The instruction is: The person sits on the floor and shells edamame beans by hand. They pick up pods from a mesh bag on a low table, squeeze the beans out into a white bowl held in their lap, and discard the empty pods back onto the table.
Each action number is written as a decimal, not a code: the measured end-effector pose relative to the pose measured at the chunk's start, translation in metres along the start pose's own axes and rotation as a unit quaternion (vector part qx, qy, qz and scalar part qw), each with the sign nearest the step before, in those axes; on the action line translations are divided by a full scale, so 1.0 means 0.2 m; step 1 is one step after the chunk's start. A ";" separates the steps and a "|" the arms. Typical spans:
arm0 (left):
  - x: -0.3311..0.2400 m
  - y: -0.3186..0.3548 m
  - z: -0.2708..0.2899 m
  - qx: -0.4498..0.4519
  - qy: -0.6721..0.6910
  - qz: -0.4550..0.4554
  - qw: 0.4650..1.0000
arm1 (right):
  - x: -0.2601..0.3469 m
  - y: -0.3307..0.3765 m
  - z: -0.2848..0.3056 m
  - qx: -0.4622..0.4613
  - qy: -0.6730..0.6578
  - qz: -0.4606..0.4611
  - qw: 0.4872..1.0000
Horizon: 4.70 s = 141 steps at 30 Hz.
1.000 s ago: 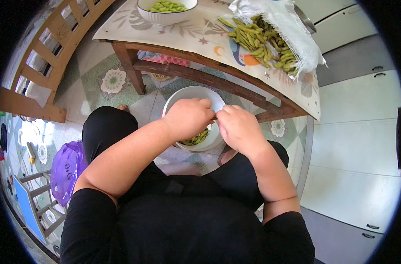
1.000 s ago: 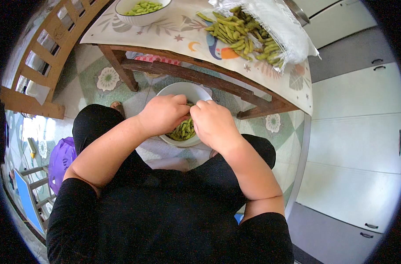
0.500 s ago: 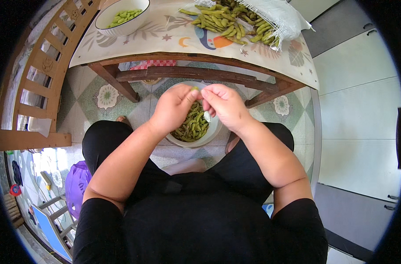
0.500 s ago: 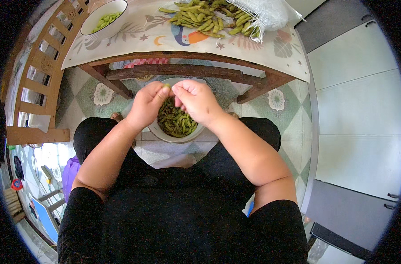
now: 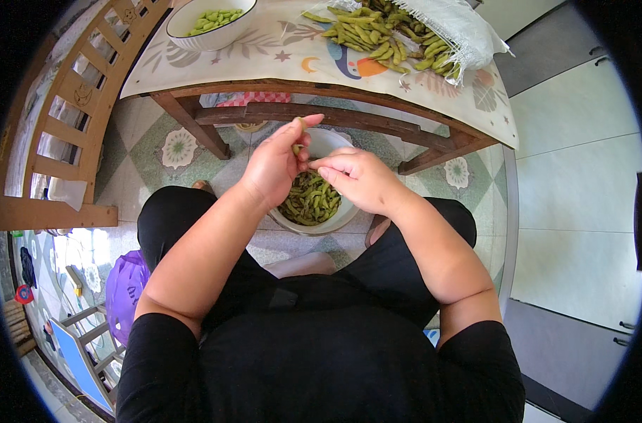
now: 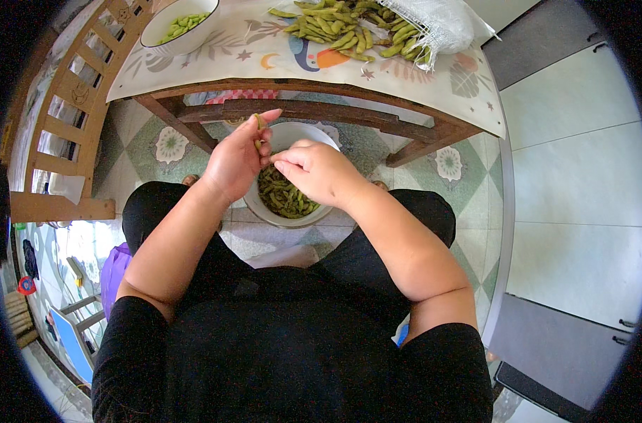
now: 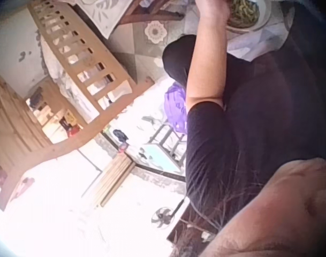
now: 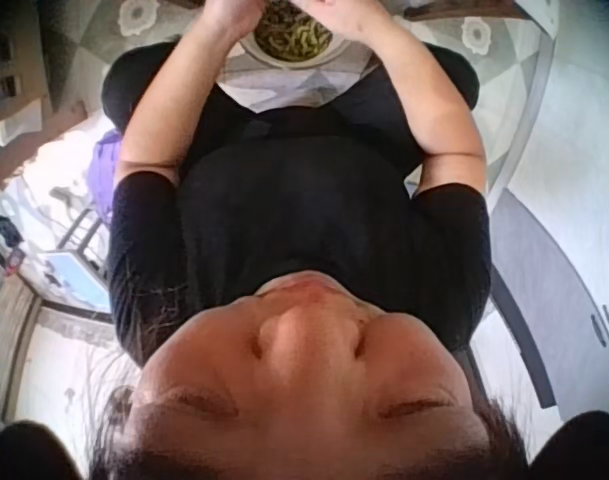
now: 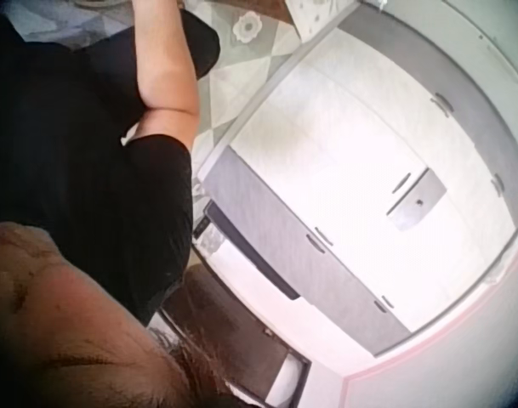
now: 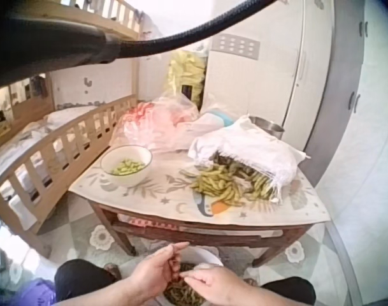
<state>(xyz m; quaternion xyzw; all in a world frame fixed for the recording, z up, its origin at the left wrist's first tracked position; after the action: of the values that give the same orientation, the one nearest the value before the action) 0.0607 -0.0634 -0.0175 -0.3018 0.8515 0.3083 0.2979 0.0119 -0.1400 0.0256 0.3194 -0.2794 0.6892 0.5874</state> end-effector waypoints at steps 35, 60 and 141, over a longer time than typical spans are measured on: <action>-0.06 0.11 -0.16 0.144 0.042 -0.077 0.986 | -0.03 0.00 -0.07 0.048 -0.485 -0.107 0.867; -0.12 0.14 -0.13 0.090 -0.076 -0.159 0.980 | 0.00 0.01 0.02 -0.061 -0.365 -0.029 0.929; -0.17 0.29 -0.33 0.053 -0.730 -0.446 0.514 | -0.13 0.04 -0.03 -0.037 -0.165 -0.113 0.979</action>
<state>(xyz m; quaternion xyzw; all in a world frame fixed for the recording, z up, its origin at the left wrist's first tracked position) 0.0212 -0.0628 0.0671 -0.2942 0.1018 0.2005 0.9289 0.0069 -0.1539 0.0018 0.4364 -0.3595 0.5457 0.6185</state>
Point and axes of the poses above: each hand's wrist, its own y-axis away from the middle knuckle, its own z-axis out of the back of the hand, x = y × z, the point moved 9 cm from there along -y, towards the middle knuckle, and after that the axes turned 1 degree about y, right-handed, at the moved point
